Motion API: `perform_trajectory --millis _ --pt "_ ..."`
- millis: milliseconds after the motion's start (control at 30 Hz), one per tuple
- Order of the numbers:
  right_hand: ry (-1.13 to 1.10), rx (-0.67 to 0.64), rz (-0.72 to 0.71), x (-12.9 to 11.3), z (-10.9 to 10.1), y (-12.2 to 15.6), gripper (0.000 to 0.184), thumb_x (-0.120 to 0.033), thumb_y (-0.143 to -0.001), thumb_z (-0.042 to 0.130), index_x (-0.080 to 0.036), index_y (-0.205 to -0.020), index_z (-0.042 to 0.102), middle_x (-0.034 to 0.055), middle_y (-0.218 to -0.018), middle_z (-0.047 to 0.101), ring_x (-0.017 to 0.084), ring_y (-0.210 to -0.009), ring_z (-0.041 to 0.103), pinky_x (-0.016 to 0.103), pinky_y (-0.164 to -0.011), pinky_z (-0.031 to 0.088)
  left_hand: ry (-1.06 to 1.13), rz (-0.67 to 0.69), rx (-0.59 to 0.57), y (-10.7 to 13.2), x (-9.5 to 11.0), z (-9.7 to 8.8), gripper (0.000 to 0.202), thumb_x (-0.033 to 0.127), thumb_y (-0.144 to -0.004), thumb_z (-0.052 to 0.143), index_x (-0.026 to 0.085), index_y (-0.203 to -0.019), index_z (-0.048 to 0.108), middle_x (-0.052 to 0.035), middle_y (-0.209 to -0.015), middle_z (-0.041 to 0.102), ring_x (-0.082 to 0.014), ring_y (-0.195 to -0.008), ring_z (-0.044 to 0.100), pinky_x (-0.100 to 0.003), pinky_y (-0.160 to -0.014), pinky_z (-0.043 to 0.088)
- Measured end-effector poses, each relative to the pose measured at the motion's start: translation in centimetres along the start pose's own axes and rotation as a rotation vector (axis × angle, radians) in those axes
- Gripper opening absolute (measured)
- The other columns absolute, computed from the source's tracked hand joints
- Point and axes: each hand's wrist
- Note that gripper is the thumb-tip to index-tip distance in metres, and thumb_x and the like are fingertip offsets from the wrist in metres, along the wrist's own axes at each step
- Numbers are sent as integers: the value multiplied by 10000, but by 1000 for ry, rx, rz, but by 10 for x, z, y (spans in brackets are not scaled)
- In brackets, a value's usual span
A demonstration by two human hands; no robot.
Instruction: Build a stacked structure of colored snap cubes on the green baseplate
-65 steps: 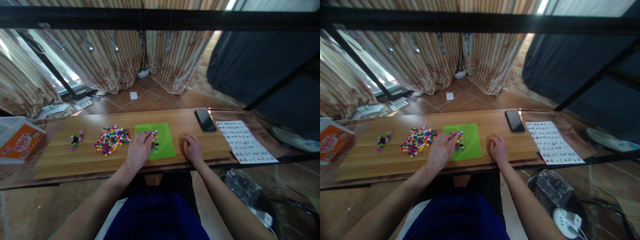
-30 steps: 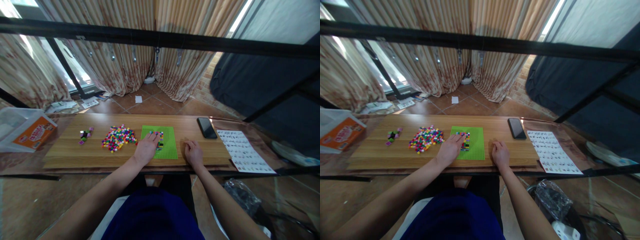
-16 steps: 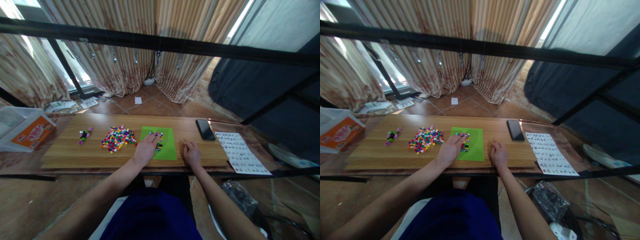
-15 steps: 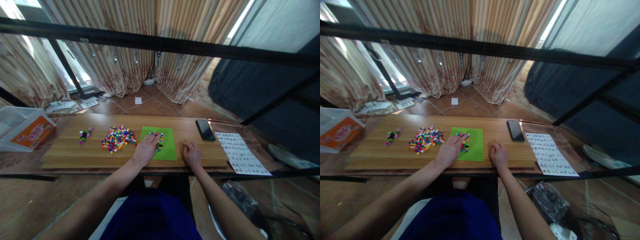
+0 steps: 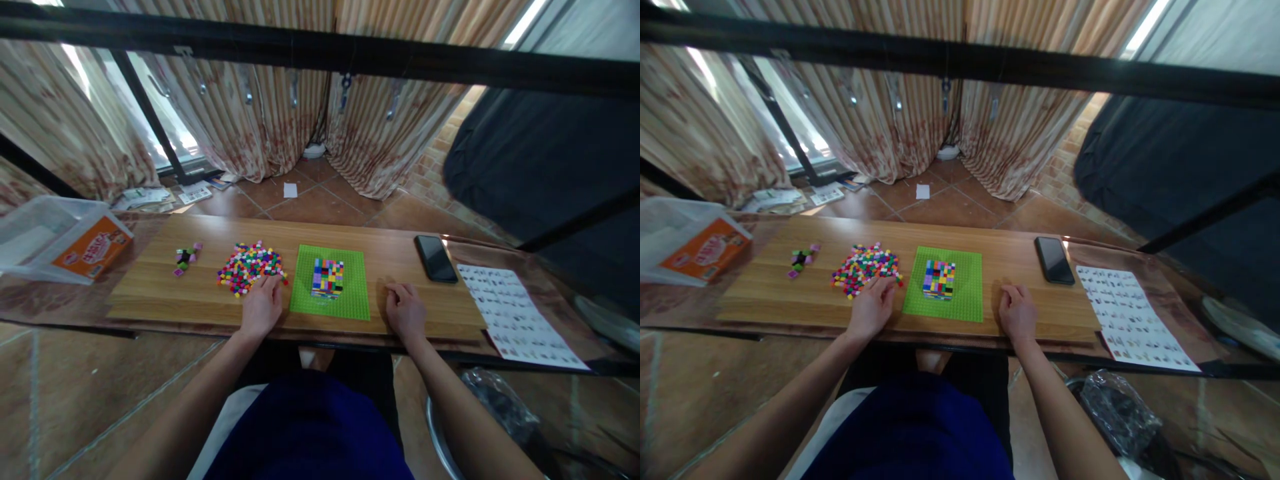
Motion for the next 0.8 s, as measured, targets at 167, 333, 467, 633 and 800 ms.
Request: perform_trajectory --millis 167,333,467,633,800 --pt "-4 9 2 1 1 1 260 -239 -876 443 -180 -918 693 80 -862 632 205 -796 565 310 -692 416 -114 3 -33 -16 7 3 244 171 -858 487 165 -1056 630 -108 -1024 648 -229 -922 627 -352 -821 510" --pt "10 -3 8 -1 -1 0 264 -246 -879 443 -181 -917 696 78 -863 634 204 -788 563 307 -681 412 -200 -13 -92 -28 9 3 203 201 -870 481 168 -993 639 -106 -1016 622 -218 -875 621 -321 -744 501" --pt "-1 -5 2 -2 -3 0 257 -243 -876 446 -179 -912 692 83 -863 631 208 -797 560 311 -684 415 -203 7 -113 -27 5 5 220 198 -889 449 167 -984 645 -104 -997 613 -211 -846 613 -309 -705 487" --pt "10 2 13 -3 -3 0 260 -245 -877 442 -183 -908 692 82 -867 625 209 -796 557 312 -680 412 -195 20 -121 -20 0 5 255 238 -925 419 196 -993 662 -79 -988 611 -195 -842 604 -288 -689 468" --pt "15 7 17 -3 -3 0 258 -245 -878 446 -184 -909 695 80 -873 630 207 -794 563 311 -678 411 -132 2 -90 -14 -1 1 212 220 -903 445 189 -953 648 -82 -995 618 -193 -846 604 -293 -702 476"
Point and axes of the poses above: each hand's wrist, its own y-axis away from the middle knuckle, its own z-axis out of the palm, x = y × z
